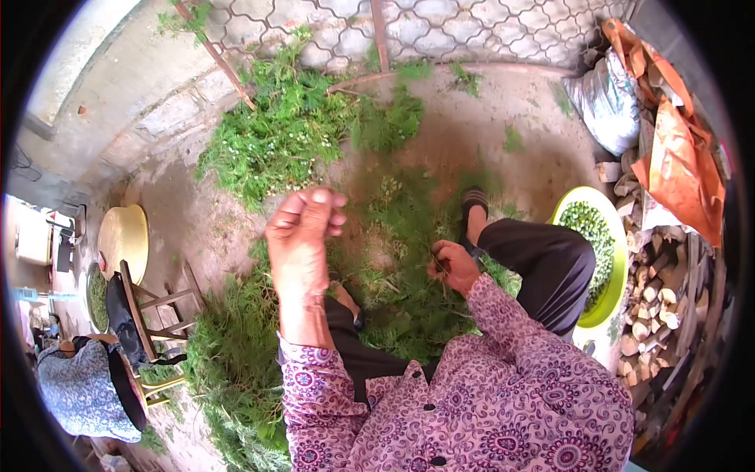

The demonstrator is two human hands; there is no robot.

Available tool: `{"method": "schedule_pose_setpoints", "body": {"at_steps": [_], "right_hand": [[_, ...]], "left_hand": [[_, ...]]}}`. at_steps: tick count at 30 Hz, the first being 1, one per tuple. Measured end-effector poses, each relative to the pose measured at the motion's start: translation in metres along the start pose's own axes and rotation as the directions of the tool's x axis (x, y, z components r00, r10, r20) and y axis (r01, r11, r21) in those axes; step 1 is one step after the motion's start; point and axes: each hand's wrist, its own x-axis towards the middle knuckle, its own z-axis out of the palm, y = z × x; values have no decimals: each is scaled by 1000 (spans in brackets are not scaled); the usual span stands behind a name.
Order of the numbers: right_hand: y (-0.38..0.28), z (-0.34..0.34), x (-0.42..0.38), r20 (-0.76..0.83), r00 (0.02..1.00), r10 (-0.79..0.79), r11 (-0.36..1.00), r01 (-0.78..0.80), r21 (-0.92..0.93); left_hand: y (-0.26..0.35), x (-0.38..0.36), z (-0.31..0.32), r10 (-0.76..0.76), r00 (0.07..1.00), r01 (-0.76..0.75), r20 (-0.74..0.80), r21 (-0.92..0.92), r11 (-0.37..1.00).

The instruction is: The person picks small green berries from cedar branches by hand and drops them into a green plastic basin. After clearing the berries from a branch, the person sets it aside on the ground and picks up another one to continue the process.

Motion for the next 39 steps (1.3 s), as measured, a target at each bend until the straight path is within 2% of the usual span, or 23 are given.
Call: {"method": "schedule_pose_setpoints", "body": {"at_steps": [3, 5, 6, 7, 9, 10, 12, 15, 16, 18, 21, 23, 24, 25, 26, 27, 29, 31, 32, 34, 35, 37, 39], "right_hand": [[-26, 38, -39, 91, 985, -144, 970, 159, -186], [-39, 56, -64, 243, 936, -254, 860, 333, -387], [-41, 62, -74, 285, 904, -320, 752, 425, -504], [-44, 71, -86, 300, 895, -328, 742, 441, -505], [-47, 88, -110, 528, 752, -394, 307, 649, -696], [-43, 93, -117, 582, 719, -381, 251, 686, -683], [-33, 95, -122, 641, 675, -364, 176, 726, -664], [-18, 91, -125, 697, 638, -327, 42, 747, -664], [-13, 87, -122, 735, 603, -310, -20, 769, -639], [-2, 81, -119, 774, 565, -287, -88, 789, -608], [17, 64, -115, 760, 599, -251, -189, 740, -646], [31, 39, -106, 649, 760, 44, -430, 601, -674], [33, 29, -106, 653, 756, 52, -436, 606, -666], [33, 21, -105, 755, 651, 79, -442, 702, -559], [32, 15, -107, 838, 535, 107, -440, 781, -443], [24, 23, -111, 833, 541, 113, -437, 780, -447], [-10, 50, -117, 753, 652, -92, -477, 635, -608], [-33, 78, -121, 654, 687, -318, -263, 599, -757], [-40, 93, -124, 653, 686, -321, -264, 597, -758], [-45, 121, -124, 678, 514, -526, -177, 713, -678], [-43, 126, -117, 677, 514, -527, -177, 713, -679], [-38, 132, -99, 719, 389, -576, -212, 779, -591], [-35, 137, -95, 721, 373, -584, -279, 742, -610]], "left_hand": [[-25, -7, 9, -125, 992, 125, 13, -49, 991], [-44, -15, 17, -224, 974, 224, -28, 24, 974], [-58, -17, 16, -242, 970, 241, 26, 46, 969], [-60, -20, 19, -325, 945, 320, 27, 108, 941], [-78, -19, 16, -319, 945, 313, 66, 85, 946], [-70, -23, 17, -303, 950, 298, 69, 81, 951], [-49, -33, 20, -339, 929, 357, 145, -121, 926], [-81, -16, 1, -134, 956, 149, 262, -37, 988], [-83, -18, 1, -127, 957, 143, 260, -43, 989], [-63, -27, 12, -341, 913, 389, 224, -224, 894], [-66, -24, 10, -267, 952, 301, 148, -307, 903], [-58, -25, 13, -218, 971, 237, 99, -282, 930], [-53, -25, 13, -170, 984, 178, 51, -245, 953], [-57, -22, 9, -164, 986, 169, 42, -252, 953], [-65, -20, 4, -109, 993, 114, 46, -140, 984], [-69, -22, 3, -63, 996, 65, 61, -22, 998], [-73, -24, 5, -27, 996, 25, 84, 34, 999], [-79, -25, 4, 215, 966, -253, 140, 380, 890], [-82, -26, 4, 215, 966, -255, 144, 378, 890], [-88, -27, 4, 147, 969, -225, 200, 458, 860], [-84, -31, 6, 148, 968, -226, 201, 458, 860], [-73, -39, 11, 166, 949, -285, 269, 498, 819], [-72, -41, 10, 154, 936, -310, 315, 537, 785]]}}
